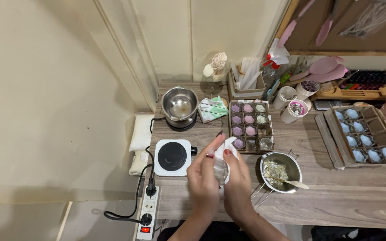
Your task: The recorder prepares candle wax by mixing ingredients in a metal pot and cleans a glass container.
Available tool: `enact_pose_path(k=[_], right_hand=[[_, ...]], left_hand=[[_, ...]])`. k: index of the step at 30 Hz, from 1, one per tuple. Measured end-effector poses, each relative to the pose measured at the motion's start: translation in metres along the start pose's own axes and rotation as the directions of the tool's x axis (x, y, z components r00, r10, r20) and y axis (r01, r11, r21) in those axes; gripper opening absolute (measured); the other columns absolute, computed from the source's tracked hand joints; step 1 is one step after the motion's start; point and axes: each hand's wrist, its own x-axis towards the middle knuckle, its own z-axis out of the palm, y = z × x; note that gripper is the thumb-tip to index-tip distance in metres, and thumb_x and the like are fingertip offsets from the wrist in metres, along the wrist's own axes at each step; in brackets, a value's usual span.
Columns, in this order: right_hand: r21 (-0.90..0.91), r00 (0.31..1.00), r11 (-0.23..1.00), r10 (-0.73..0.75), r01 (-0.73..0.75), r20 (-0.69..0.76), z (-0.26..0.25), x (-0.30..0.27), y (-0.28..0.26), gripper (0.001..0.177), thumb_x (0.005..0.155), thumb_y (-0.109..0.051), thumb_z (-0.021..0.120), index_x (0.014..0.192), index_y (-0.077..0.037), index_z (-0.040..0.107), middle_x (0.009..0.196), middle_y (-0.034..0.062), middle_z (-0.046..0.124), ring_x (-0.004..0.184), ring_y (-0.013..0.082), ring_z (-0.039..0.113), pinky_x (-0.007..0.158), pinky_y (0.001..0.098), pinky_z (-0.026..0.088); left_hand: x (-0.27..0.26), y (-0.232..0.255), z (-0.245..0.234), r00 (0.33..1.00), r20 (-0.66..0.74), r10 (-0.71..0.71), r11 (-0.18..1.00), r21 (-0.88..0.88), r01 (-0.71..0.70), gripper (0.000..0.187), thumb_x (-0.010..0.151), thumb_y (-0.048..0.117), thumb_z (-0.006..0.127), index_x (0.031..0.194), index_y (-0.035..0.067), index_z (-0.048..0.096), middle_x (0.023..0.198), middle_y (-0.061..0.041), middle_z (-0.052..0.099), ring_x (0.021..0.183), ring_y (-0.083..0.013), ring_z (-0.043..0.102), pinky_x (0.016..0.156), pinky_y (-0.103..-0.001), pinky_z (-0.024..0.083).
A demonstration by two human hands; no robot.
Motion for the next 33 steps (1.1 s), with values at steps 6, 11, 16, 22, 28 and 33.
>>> enact_pose_path(k=[6, 11, 16, 22, 28, 33], right_hand=[[-0.01, 0.998, 0.999, 0.049, -0.049, -0.033, -0.007, -0.008, 0.003, 0.042, 0.104, -0.03, 0.042, 0.137, -0.006, 0.053, 0.108, 0.0061, 0.065, 0.089, 0.01, 0.061, 0.078, 0.0267, 0.051], [-0.106, 0.98, 0.99, -0.073, 0.094, 0.184, -0.03, -0.008, 0.012, 0.04, 0.105, -0.022, 0.045, 0.141, -0.004, 0.044, 0.116, 0.0051, 0.061, 0.099, 0.0079, 0.058, 0.085, 0.0262, 0.051], [-0.142, 0.931, 0.967, -0.154, 0.21, 0.33, -0.025, -0.007, 0.003, 0.034, 0.104, -0.011, 0.051, 0.136, -0.003, 0.045, 0.116, 0.0057, 0.061, 0.102, 0.0075, 0.058, 0.086, 0.0255, 0.051], [0.069, 0.987, 0.988, -0.141, 0.136, 0.076, 0.004, -0.009, -0.014, 0.026, 0.103, -0.011, 0.052, 0.129, -0.004, 0.05, 0.107, 0.0053, 0.063, 0.089, 0.0082, 0.061, 0.075, 0.0266, 0.053], [0.161, 0.997, 0.987, -0.04, 0.03, 0.061, -0.007, -0.006, -0.019, 0.027, 0.107, -0.017, 0.05, 0.129, -0.002, 0.055, 0.106, 0.0097, 0.067, 0.086, 0.0112, 0.065, 0.073, 0.0288, 0.053], [0.255, 0.931, 0.908, 0.359, -0.333, -0.063, 0.035, -0.032, -0.084, 0.059, 0.101, -0.033, 0.031, 0.141, 0.005, 0.053, 0.114, 0.0124, 0.074, 0.097, 0.0167, 0.073, 0.087, 0.0283, 0.055]], left_hand=[[0.014, 0.002, 0.004, 0.999, 0.045, -0.001, 0.966, -0.257, 0.012, 0.05, 0.1, 0.015, 0.035, 0.136, -0.014, 0.056, 0.135, -0.027, 0.067, 0.128, -0.0339, 0.064, 0.11, -0.041, 0.05], [0.018, 0.005, 0.007, 0.993, -0.006, -0.117, 0.9, -0.424, 0.104, 0.051, 0.099, 0.012, 0.035, 0.136, -0.016, 0.055, 0.137, -0.028, 0.064, 0.127, -0.0362, 0.064, 0.107, -0.044, 0.052], [0.018, 0.007, 0.006, 0.996, 0.007, -0.09, 0.9, -0.427, 0.084, 0.05, 0.099, 0.009, 0.036, 0.137, -0.017, 0.055, 0.138, -0.03, 0.063, 0.123, -0.0375, 0.066, 0.102, -0.044, 0.055], [0.022, 0.014, 0.011, 0.979, -0.026, -0.203, 0.895, -0.411, 0.174, 0.051, 0.099, 0.014, 0.036, 0.139, -0.011, 0.054, 0.141, -0.025, 0.063, 0.119, -0.0332, 0.067, 0.096, -0.042, 0.057], [0.025, 0.011, 0.012, 0.947, -0.131, -0.294, 0.842, -0.504, 0.192, 0.052, 0.102, 0.025, 0.04, 0.138, -0.01, 0.054, 0.136, -0.023, 0.065, 0.12, -0.0304, 0.066, 0.1, -0.041, 0.054], [0.025, 0.016, 0.007, 0.955, -0.253, -0.154, 0.921, -0.386, 0.046, 0.054, 0.104, 0.032, 0.043, 0.135, -0.01, 0.056, 0.129, -0.021, 0.066, 0.118, -0.0276, 0.066, 0.101, -0.041, 0.053]])
